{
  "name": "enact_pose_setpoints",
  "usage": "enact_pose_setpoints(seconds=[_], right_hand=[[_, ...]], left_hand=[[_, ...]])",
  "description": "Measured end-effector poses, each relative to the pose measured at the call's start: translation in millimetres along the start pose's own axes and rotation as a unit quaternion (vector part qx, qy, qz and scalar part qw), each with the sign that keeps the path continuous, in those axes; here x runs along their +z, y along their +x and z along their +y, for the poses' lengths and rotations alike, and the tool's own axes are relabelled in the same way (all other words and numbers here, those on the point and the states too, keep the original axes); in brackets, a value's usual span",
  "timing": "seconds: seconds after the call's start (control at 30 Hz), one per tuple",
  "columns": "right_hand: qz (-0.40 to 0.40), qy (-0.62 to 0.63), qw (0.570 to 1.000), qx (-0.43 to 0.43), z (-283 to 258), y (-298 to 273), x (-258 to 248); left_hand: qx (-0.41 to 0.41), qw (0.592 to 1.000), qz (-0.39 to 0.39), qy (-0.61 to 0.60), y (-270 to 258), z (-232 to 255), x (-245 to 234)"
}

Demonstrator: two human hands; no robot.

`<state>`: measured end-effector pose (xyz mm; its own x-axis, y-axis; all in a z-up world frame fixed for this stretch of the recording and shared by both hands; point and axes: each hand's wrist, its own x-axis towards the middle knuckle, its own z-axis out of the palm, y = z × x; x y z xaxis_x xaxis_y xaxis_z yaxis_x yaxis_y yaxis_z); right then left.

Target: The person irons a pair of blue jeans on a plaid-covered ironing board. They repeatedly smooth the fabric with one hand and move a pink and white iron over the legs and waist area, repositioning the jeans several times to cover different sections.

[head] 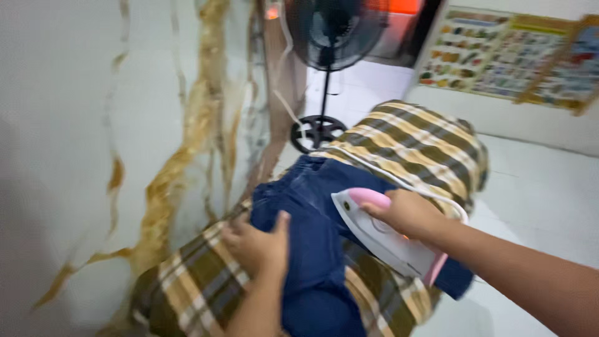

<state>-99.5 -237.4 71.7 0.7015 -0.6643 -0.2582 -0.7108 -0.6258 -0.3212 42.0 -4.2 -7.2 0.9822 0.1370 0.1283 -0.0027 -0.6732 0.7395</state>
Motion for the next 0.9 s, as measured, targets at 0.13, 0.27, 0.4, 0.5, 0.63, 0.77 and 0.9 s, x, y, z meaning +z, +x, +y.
enact_pose_setpoints(seconds=[0.13, 0.27, 0.4, 0.5, 0.63, 0.77, 0.9], right_hand=[[0.010, 0.118, 0.986, 0.115, 57.6, -44.7, -20.3], [0.088, 0.175, 0.968, 0.157, 74.2, -67.2, -40.2], [0.157, 0.236, 0.946, 0.157, 80.4, -70.8, -60.5], [0.162, 0.217, 0.950, 0.152, 79.3, -63.1, -73.8], [0.190, 0.286, 0.928, 0.147, 69.8, -61.5, -79.2], [0.189, 0.320, 0.916, 0.148, 65.7, -71.2, -75.5], [0.184, 0.307, 0.925, 0.125, 59.2, -68.8, -82.0]], left_hand=[[-0.351, 0.862, -0.238, -0.277, 65.2, 14.0, 43.5], [-0.351, 0.719, -0.465, -0.380, 94.3, 20.8, 80.2], [-0.294, 0.758, -0.379, -0.442, 141.2, 20.3, 61.5], [-0.250, 0.773, -0.382, -0.441, 188.8, 4.0, 30.3], [-0.115, 0.967, -0.220, 0.058, 182.0, -28.5, 1.7], [0.275, 0.933, -0.194, 0.128, 78.7, -18.7, 1.5], [0.464, 0.801, -0.378, 0.031, -27.2, 44.3, 20.9]])
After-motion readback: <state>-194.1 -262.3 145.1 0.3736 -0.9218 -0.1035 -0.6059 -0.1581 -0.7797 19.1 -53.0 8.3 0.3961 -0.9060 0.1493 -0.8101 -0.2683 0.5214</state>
